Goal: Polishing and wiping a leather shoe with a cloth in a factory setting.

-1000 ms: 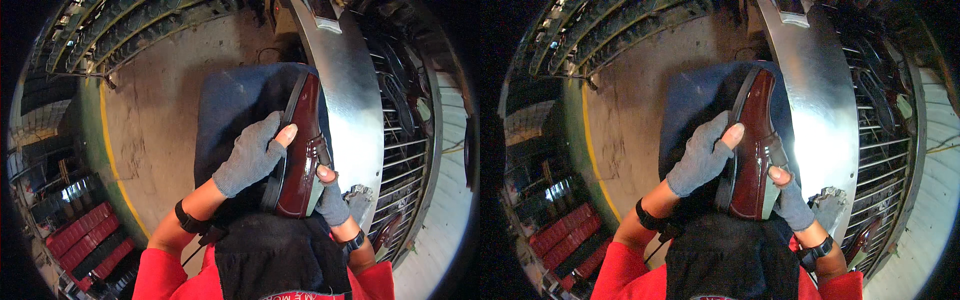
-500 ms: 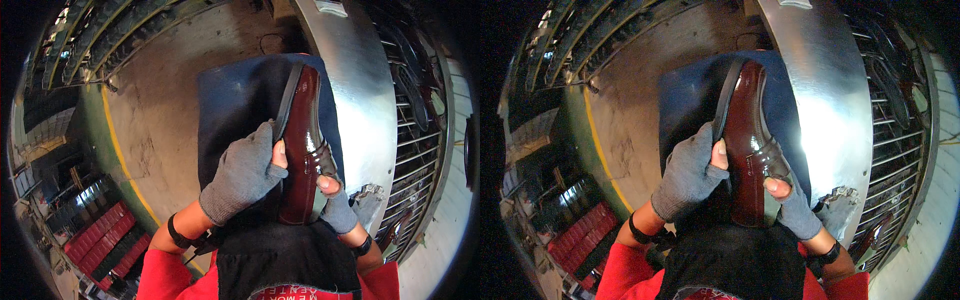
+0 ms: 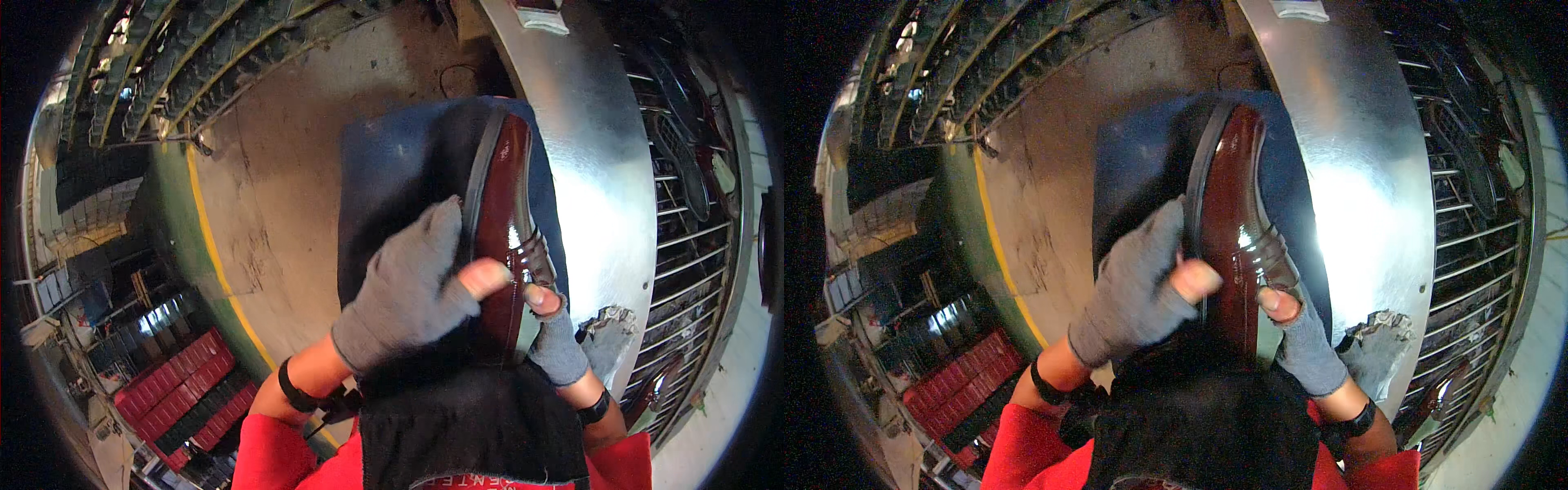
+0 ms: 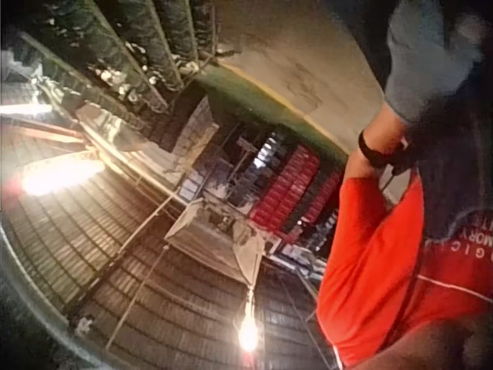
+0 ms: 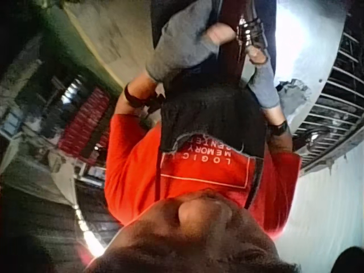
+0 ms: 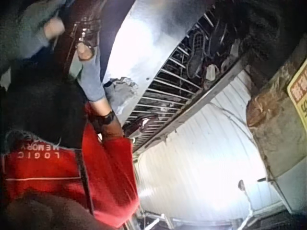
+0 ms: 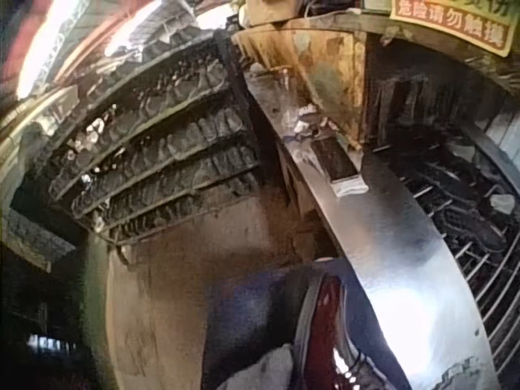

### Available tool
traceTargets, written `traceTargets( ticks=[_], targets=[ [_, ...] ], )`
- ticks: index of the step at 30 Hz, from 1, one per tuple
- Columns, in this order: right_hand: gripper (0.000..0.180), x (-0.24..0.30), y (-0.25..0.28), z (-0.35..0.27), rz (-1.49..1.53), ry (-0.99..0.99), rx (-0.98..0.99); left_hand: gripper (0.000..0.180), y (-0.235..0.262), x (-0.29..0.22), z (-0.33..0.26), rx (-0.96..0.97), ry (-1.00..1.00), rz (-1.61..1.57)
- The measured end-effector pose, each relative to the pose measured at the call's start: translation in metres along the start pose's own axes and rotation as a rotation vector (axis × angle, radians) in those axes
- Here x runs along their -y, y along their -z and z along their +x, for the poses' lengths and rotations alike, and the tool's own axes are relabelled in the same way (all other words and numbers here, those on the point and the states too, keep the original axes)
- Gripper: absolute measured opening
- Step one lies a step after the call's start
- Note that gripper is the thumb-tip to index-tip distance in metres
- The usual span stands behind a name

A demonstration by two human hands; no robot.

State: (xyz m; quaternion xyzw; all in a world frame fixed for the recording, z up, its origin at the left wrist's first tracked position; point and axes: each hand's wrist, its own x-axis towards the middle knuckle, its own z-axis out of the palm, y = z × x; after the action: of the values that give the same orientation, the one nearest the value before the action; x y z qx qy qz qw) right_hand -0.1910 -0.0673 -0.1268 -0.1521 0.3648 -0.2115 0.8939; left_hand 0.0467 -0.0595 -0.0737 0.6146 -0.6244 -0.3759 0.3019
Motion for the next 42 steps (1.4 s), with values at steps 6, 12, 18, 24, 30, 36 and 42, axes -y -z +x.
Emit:
traceTargets(
  ticks=[6,12,18,24,30,36,42],
  targets=[
    [0.078,-0.019,0.047,0.009,-0.238,0.018,0.080,0.061,-0.009,0.037,0.117,-0.141,-0.193,-0.795],
    [0.083,-0.023,0.039,0.019,-0.179,0.142,0.105,0.063,-0.018,0.029,0.134,0.023,0.151,-0.620],
    [0.087,-0.042,0.068,0.017,-0.358,0.112,0.035,0.051,-0.031,0.025,0.099,-0.184,0.049,-0.683],
    [0.086,-0.008,0.029,0.002,-0.176,-0.137,0.004,0.036,-0.031,0.011,0.068,-0.371,0.052,-0.668],
    [0.058,-0.029,0.044,0.004,-0.113,0.142,0.075,0.036,-0.034,0.001,0.063,-0.525,-0.179,0.030],
    [0.066,-0.016,0.023,0.005,-0.194,0.036,-0.122,0.044,-0.031,0.034,0.077,-0.390,-0.049,-0.482],
    [0.112,-0.027,0.041,0.025,-0.128,0.020,0.075,0.070,-0.038,0.044,0.072,-0.185,-0.012,-1.150]
  ],
)
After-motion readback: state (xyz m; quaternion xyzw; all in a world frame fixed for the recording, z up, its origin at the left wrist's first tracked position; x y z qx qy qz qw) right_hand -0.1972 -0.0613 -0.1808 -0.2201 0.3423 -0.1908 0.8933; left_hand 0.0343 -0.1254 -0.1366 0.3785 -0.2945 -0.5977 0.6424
